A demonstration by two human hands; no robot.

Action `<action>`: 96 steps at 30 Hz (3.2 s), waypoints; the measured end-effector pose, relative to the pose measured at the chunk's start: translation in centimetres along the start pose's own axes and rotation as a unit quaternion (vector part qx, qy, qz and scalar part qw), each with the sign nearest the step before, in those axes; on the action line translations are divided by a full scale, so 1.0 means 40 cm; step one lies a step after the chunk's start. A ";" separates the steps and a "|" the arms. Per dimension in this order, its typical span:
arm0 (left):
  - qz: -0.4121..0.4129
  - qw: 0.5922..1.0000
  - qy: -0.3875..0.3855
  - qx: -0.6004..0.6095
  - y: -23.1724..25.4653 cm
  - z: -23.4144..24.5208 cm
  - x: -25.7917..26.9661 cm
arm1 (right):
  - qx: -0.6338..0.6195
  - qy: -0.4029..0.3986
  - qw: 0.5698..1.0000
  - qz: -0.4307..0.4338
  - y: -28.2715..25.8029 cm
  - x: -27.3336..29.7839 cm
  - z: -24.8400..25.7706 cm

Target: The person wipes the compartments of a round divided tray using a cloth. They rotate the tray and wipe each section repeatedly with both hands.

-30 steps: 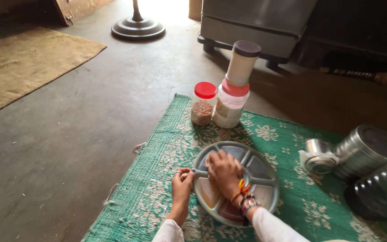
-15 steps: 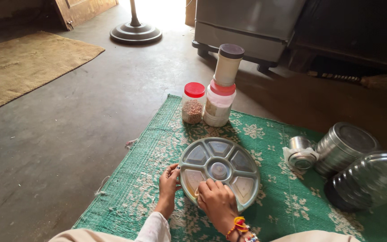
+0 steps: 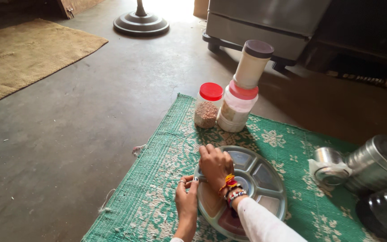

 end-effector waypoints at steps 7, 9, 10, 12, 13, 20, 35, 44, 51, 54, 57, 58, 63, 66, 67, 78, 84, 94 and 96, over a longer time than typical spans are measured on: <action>0.046 0.998 0.009 -0.048 0.035 0.005 -0.013 | -0.089 -0.039 0.989 -0.113 0.026 -0.075 -0.079; 0.008 0.999 0.010 -0.042 0.029 0.005 -0.014 | -0.099 -0.006 0.990 -0.099 0.022 -0.070 -0.068; -0.013 0.999 0.011 -0.036 0.026 0.003 -0.019 | -0.104 0.012 0.990 -0.090 0.018 -0.065 -0.056; -0.007 0.998 0.012 -0.056 0.013 0.004 -0.026 | -0.102 0.010 0.992 -0.069 0.008 -0.035 -0.019; -0.005 0.998 0.012 -0.065 0.005 0.005 -0.030 | -0.101 0.009 0.993 -0.058 0.003 -0.012 0.005; -0.022 0.995 -0.049 -0.086 -0.046 0.013 -0.045 | -0.126 0.030 0.991 -0.037 -0.024 0.145 0.168; -0.046 0.986 0.095 -0.129 -0.105 -0.012 0.021 | -0.071 0.014 0.997 0.015 0.059 0.180 0.162; -0.088 0.986 0.090 -0.109 -0.074 -0.015 0.036 | 0.001 0.003 0.999 -0.031 0.186 -0.010 -0.031; -0.085 0.990 0.072 -0.087 -0.031 -0.008 0.035 | 0.002 0.012 0.992 -0.129 0.255 -0.115 -0.192; -0.089 0.991 0.069 -0.069 -0.043 -0.014 0.046 | 0.003 0.013 0.990 -0.137 0.270 -0.100 -0.212; -0.103 0.991 0.063 -0.054 -0.046 -0.007 0.044 | -0.001 0.024 0.992 -0.126 0.247 -0.090 -0.185; -0.107 0.991 0.060 -0.047 -0.045 -0.010 0.041 | 0.001 0.029 0.992 -0.120 0.235 -0.082 -0.161; -0.115 0.989 0.057 -0.069 -0.050 -0.010 0.028 | -0.029 -0.023 0.987 -0.156 0.135 0.010 -0.015; -0.116 0.988 0.060 -0.078 -0.064 -0.008 0.023 | -0.108 -0.014 0.989 -0.098 0.080 0.100 0.090; -0.118 0.988 0.062 -0.081 -0.065 -0.006 0.018 | -0.134 -0.025 0.984 -0.112 0.068 0.123 0.120; -0.102 0.994 0.014 -0.034 -0.069 0.009 0.026 | -0.212 -0.106 0.971 -0.015 -0.010 0.347 0.362; -0.087 0.994 0.024 -0.064 -0.074 0.017 0.000 | -0.165 -0.032 0.985 0.041 0.045 0.283 0.276; -0.003 0.991 0.067 -0.113 -0.024 -0.010 -0.008 | -0.098 0.011 0.994 -0.042 0.331 0.043 -0.133; -0.007 0.992 0.066 -0.105 -0.030 -0.014 -0.006 | -0.099 -0.011 0.988 -0.118 0.367 0.014 -0.183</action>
Point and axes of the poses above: each hand's wrist, its own x-axis away from the middle knuckle, its own z-axis out of the back of the hand, y = z × x, the point moved 1 cm from there along -x, towards the middle knuckle, and after that the axes turned 3 degrees about -x, right-handed, at the moved point
